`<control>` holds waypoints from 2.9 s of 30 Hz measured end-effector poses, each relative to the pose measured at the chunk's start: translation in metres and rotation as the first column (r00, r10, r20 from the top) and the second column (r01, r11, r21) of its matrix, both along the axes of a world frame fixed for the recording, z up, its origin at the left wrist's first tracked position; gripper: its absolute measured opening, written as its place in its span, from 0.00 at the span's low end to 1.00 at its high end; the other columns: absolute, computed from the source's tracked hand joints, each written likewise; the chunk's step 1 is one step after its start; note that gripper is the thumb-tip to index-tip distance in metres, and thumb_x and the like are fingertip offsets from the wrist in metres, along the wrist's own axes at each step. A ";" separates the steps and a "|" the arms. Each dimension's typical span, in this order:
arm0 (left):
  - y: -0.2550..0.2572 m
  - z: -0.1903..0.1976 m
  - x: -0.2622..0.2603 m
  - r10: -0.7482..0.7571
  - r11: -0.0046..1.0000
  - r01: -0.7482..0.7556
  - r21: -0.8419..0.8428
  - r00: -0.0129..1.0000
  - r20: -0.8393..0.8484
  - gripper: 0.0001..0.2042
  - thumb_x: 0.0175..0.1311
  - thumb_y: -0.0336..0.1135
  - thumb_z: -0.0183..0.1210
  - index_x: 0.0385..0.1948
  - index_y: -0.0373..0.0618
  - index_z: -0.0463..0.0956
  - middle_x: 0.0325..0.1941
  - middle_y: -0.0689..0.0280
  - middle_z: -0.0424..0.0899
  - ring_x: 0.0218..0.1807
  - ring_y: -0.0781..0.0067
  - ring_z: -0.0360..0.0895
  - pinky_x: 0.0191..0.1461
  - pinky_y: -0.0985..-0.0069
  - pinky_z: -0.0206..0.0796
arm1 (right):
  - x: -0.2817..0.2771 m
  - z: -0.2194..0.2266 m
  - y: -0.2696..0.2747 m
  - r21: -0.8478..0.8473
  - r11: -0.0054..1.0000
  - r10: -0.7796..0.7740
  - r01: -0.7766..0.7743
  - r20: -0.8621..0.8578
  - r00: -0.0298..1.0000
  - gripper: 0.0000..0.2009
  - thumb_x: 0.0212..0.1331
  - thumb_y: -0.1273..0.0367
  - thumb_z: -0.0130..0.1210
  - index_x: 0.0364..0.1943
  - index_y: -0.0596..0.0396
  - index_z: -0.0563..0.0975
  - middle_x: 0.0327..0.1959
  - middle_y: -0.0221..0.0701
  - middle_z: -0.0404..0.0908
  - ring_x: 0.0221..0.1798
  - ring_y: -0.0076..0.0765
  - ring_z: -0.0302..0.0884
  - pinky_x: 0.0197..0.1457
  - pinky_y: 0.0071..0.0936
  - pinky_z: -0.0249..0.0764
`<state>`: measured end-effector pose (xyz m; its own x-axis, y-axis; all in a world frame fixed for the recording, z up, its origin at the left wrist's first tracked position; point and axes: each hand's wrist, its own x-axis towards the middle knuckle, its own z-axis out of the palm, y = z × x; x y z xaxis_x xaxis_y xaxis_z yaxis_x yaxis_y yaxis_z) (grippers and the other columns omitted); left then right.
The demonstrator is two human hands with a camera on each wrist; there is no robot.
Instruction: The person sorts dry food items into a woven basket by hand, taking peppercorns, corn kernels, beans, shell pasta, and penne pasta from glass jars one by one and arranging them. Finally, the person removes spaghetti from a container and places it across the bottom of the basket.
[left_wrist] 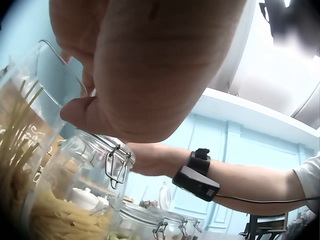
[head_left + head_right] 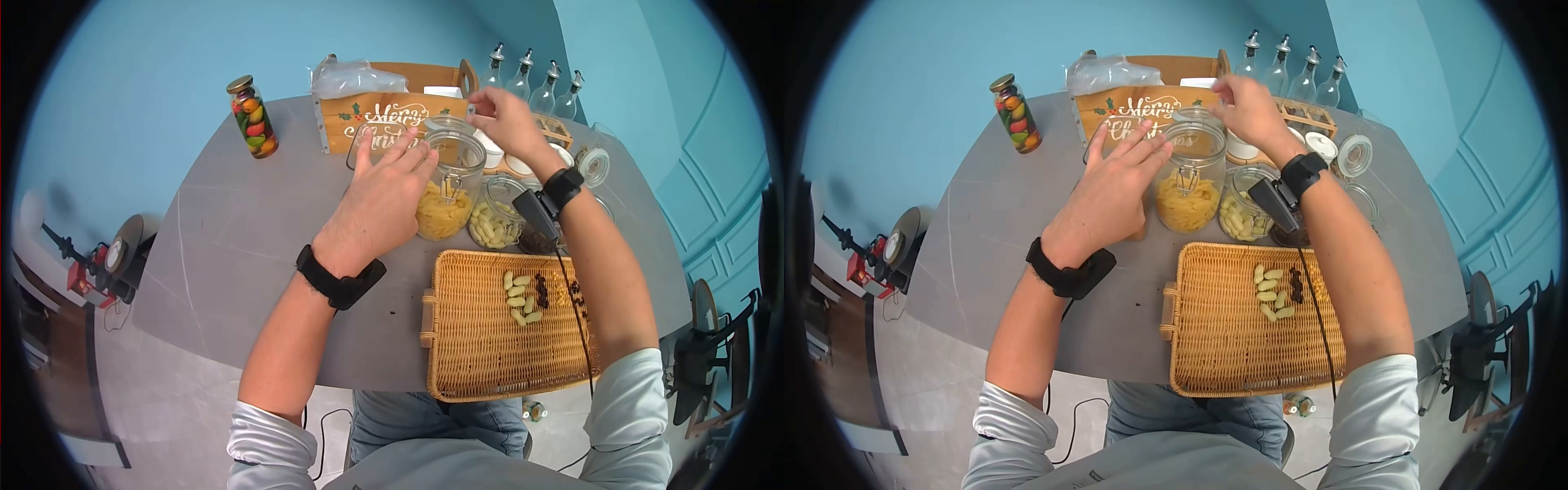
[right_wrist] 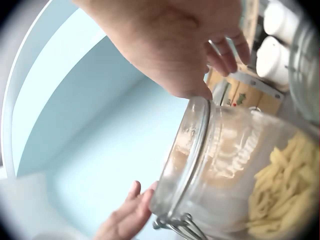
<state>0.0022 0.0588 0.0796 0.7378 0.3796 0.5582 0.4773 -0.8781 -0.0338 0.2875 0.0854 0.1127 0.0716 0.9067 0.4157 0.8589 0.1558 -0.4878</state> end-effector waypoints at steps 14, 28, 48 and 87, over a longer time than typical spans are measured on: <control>0.004 -0.005 0.000 -0.013 0.990 0.014 0.139 1.000 -0.009 0.40 0.41 0.17 0.67 0.67 0.38 0.72 0.70 0.60 0.75 0.80 0.59 0.62 0.83 0.38 0.39 | -0.061 -0.003 0.066 -0.759 0.603 0.346 0.247 0.528 0.775 0.24 0.53 0.50 0.72 0.44 0.56 0.86 0.42 0.41 0.89 0.41 0.46 0.85 0.49 0.42 0.79; 0.004 -0.008 0.002 -0.023 0.992 0.021 0.122 1.000 0.010 0.44 0.35 0.19 0.70 0.68 0.37 0.70 0.70 0.58 0.74 0.80 0.59 0.61 0.84 0.37 0.38 | -0.064 -0.016 0.051 -0.554 0.800 0.079 0.229 0.475 0.877 0.28 0.68 0.46 0.51 0.55 0.55 0.84 0.57 0.49 0.85 0.56 0.52 0.84 0.62 0.44 0.75; -0.002 -0.001 0.000 0.010 0.992 -0.001 0.127 0.998 -0.066 0.42 0.41 0.17 0.66 0.70 0.39 0.70 0.73 0.58 0.73 0.82 0.57 0.60 0.84 0.37 0.37 | -0.077 0.042 -0.007 -0.513 0.855 0.407 -0.074 0.578 0.707 0.11 0.66 0.63 0.58 0.39 0.55 0.87 0.34 0.43 0.88 0.37 0.51 0.85 0.43 0.45 0.79; -0.099 -0.056 0.007 -0.434 0.858 0.175 -0.483 0.751 -0.498 0.18 0.67 0.38 0.62 0.56 0.44 0.81 0.56 0.58 0.81 0.65 0.57 0.76 0.81 0.44 0.48 | -0.050 -0.111 -0.172 -0.601 0.744 0.452 -0.294 0.127 0.883 0.12 0.44 0.70 0.75 0.30 0.59 0.82 0.28 0.41 0.85 0.35 0.48 0.85 0.39 0.42 0.77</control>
